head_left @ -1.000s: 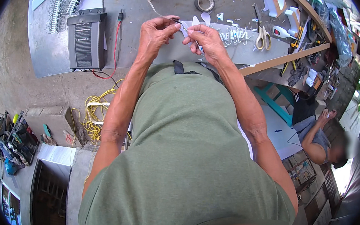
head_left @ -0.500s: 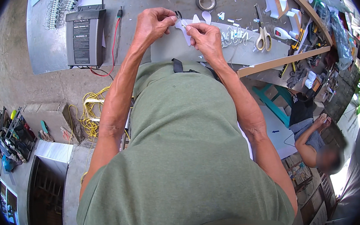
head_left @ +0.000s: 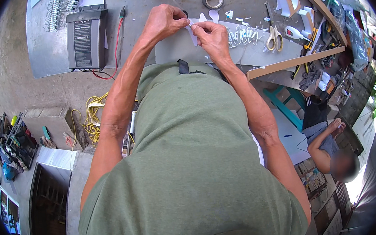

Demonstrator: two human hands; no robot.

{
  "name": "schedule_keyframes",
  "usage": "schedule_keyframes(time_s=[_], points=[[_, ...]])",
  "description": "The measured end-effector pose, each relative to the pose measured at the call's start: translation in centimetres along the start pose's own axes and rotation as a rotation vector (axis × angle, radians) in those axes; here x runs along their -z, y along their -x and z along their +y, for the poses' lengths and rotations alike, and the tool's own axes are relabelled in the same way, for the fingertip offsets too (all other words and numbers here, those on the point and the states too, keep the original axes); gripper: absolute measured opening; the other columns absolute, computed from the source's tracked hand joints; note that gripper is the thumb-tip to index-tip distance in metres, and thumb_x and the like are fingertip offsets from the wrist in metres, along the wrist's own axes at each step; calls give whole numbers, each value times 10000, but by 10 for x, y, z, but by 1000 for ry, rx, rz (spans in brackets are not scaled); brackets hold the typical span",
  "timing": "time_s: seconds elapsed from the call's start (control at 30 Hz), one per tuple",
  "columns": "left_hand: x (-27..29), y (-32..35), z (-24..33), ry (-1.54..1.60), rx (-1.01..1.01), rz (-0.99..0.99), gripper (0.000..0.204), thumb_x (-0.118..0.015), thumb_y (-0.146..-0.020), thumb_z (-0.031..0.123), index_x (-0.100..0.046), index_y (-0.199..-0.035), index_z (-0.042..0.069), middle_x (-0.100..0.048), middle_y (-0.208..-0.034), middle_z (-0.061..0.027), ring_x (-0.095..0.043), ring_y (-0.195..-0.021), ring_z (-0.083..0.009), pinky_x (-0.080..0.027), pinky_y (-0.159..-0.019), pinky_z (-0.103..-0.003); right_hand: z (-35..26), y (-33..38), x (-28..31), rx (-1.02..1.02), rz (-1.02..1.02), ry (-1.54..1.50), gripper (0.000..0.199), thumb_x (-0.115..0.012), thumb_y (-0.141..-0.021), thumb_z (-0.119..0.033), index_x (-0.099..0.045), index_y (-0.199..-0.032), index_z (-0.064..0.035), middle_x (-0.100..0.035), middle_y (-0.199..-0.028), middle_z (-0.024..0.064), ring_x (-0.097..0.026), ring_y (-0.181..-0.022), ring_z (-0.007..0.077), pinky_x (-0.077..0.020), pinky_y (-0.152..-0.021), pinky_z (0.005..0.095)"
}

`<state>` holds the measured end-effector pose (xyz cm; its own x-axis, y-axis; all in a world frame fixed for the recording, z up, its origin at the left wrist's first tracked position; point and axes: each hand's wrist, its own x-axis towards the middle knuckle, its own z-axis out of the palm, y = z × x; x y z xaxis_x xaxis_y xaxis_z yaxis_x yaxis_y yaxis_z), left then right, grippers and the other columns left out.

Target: Preparing and applying electrical tape to LED modules for sign assembly.

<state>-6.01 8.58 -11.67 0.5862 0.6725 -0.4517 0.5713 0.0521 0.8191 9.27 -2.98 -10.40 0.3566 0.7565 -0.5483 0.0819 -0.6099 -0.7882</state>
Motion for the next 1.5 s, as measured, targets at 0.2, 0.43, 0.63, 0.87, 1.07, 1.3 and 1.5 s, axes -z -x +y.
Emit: schedule_keyframes(time_s=[0.2, 0.43, 0.63, 0.87, 1.07, 1.3, 1.5], points=[[-4, -2, 1, -206, -92, 10, 340, -697, -850, 294, -743, -965, -23, -713, -801, -198, -685, -722, -332, -527, -687, -416, -9, 10, -1, 6, -33, -24, 248, -740, -886, -125, -713, -1059, 50, -701, -705, 72, -629, -553, 93, -480, -504, 246], [0, -7, -2, -252, -111, -38, 325, -655, -874, 277, -729, -973, -24, -697, -807, -216, -665, -754, -382, -506, -709, -439, -4, 13, 2, 367, 37, 204, 294, -740, -853, -59, -626, -1118, 1, -685, -785, 114, -657, -591, 148, -513, -516, 284], [4, -11, 0, -243, -109, -82, 334, -664, -866, 281, -726, -973, -30, -698, -819, -225, -676, -760, -366, -510, -711, -432, 9, 9, -2, 637, 86, 372, 195, -730, -833, -40, -653, -1011, -17, -650, -851, 118, -660, -659, 242, -527, -574, 373], [2, -12, -4, -191, -151, -64, 310, -675, -835, 277, -754, -967, 8, -713, -869, -225, -687, -832, -407, -530, -764, -461, 17, 7, -10, 644, 165, 385, 106, -713, -824, -39, -658, -913, -21, -633, -811, 122, -644, -654, 255, -507, -588, 386], [3, 1, -13, -22, -278, 81, 265, -673, -911, 204, -746, -1084, 17, -739, -836, -112, -654, -723, -191, -520, -694, -328, 24, 3, -14, 626, 220, 342, 70, -722, -811, -46, -665, -851, -34, -618, -748, 101, -615, -588, 235, -498, -556, 363], [2, 7, -14, 7, -213, 55, 271, -733, -906, 225, -763, -1100, 38, -722, -804, -50, -581, -703, -87, -483, -641, -274, 25, 3, -16, 590, 239, 301, 43, -732, -794, -48, -691, -792, -33, -618, -725, 99, -618, -585, 224, -494, -544, 354], [-1, 5, -18, -24, -169, 86, 324, -754, -904, 305, -768, -1051, 17, -723, -801, -45, -586, -702, -93, -491, -647, -279, 26, 1, -17, 632, 255, 297, 38, -732, -785, -48, -699, -792, -30, -627, -718, 104, -617, -595, 246, -494, -558, 370]])
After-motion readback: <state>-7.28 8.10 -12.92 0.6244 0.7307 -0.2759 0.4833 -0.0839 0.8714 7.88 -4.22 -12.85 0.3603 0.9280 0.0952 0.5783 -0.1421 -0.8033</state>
